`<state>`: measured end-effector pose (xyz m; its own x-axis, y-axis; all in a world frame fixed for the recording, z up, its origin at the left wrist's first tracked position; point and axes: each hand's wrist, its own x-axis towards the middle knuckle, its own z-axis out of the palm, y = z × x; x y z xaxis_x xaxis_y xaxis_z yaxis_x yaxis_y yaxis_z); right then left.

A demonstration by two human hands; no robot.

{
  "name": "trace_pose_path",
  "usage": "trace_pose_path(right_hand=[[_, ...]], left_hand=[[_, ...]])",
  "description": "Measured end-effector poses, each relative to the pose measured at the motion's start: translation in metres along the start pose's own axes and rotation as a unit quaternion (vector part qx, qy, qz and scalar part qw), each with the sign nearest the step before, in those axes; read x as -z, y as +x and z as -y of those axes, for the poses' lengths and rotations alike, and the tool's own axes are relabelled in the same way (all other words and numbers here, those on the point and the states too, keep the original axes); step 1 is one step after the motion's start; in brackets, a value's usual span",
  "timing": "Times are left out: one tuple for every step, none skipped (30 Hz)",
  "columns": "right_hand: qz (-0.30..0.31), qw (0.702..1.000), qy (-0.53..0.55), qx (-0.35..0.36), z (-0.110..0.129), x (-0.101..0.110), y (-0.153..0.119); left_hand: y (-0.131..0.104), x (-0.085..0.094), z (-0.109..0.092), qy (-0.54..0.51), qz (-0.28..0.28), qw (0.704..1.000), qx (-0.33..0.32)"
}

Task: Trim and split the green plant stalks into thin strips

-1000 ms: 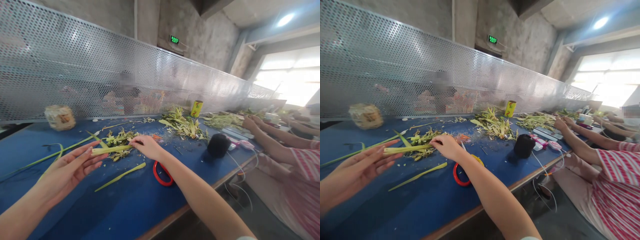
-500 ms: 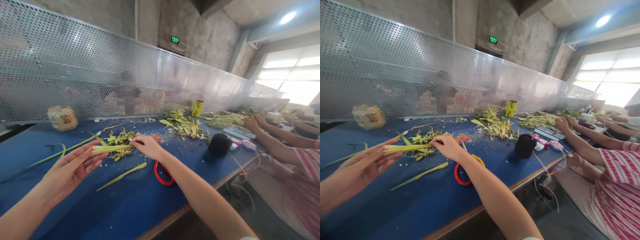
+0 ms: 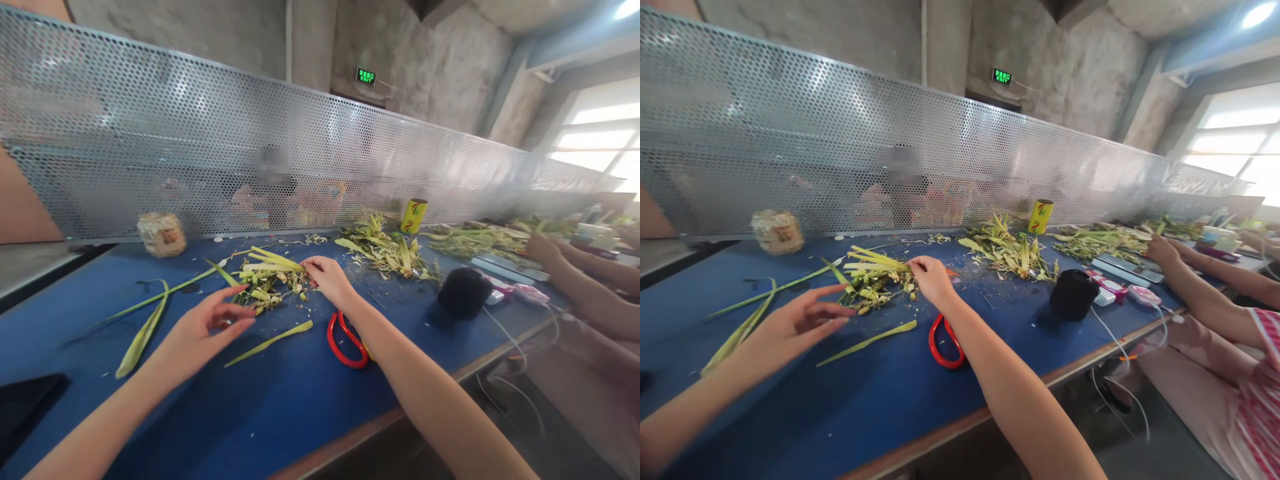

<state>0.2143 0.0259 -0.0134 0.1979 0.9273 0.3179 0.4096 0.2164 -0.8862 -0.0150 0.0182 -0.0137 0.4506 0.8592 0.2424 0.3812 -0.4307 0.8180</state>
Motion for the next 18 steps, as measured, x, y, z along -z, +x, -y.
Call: trace_pose_path(right_hand=[[-0.009,1.000,0.007,-0.010,-0.002,0.000,0.001],[-0.015,1.000,0.014,-0.019,-0.004,0.000,0.002],[-0.020,0.999,0.021,-0.027,-0.005,0.000,0.002],[-0.021,0.999,0.029,-0.035,-0.006,-0.001,0.002],[-0.019,0.998,0.037,-0.042,-0.006,-0.001,0.001],[-0.015,0.998,0.046,-0.049,-0.006,-0.002,0.000],[-0.009,0.997,0.056,-0.056,-0.006,-0.003,-0.001],[-0.002,0.996,0.066,-0.062,-0.005,-0.004,-0.002],[0.006,0.995,0.077,-0.069,-0.003,-0.005,-0.003],[0.013,0.993,0.088,-0.076,-0.002,-0.006,-0.003],[0.019,0.991,0.100,-0.082,0.000,-0.006,-0.004],[0.025,0.989,0.113,-0.088,0.001,-0.007,-0.004],[0.029,0.987,0.125,-0.093,0.003,-0.007,-0.005],[0.033,0.985,0.138,-0.097,0.004,-0.008,-0.005],[0.035,0.983,0.148,-0.101,0.005,-0.008,-0.005],[0.038,0.981,0.157,-0.105,0.005,-0.008,-0.005],[0.041,0.980,0.162,-0.108,0.005,-0.009,-0.005],[0.045,0.979,0.165,-0.110,0.006,-0.010,-0.005]], left_hand=[[-0.001,-0.001,0.003,0.040,0.035,0.998,-0.021],[-0.001,-0.002,0.006,0.074,0.068,0.994,-0.039],[-0.002,-0.003,0.010,0.101,0.083,0.990,-0.056],[-0.002,-0.005,0.014,0.119,0.096,0.986,-0.069],[-0.002,-0.006,0.017,0.131,0.108,0.983,-0.077],[-0.002,-0.007,0.020,0.138,0.116,0.980,-0.081],[-0.002,-0.008,0.022,0.145,0.122,0.978,-0.084],[-0.001,-0.009,0.023,0.148,0.127,0.977,-0.085],[-0.001,-0.009,0.024,0.151,0.132,0.976,-0.084],[-0.001,-0.010,0.025,0.152,0.136,0.975,-0.085],[0.000,-0.010,0.025,0.155,0.139,0.974,-0.086],[0.000,-0.009,0.026,0.158,0.139,0.974,-0.089],[0.001,-0.009,0.026,0.162,0.133,0.974,-0.090],[0.001,-0.009,0.026,0.165,0.122,0.975,-0.091],[0.002,-0.009,0.026,0.164,0.104,0.977,-0.089],[0.002,-0.008,0.026,0.159,0.082,0.981,-0.081],[0.003,-0.008,0.025,0.146,0.061,0.985,-0.068],[0.004,-0.007,0.023,0.124,0.041,0.990,-0.051]])
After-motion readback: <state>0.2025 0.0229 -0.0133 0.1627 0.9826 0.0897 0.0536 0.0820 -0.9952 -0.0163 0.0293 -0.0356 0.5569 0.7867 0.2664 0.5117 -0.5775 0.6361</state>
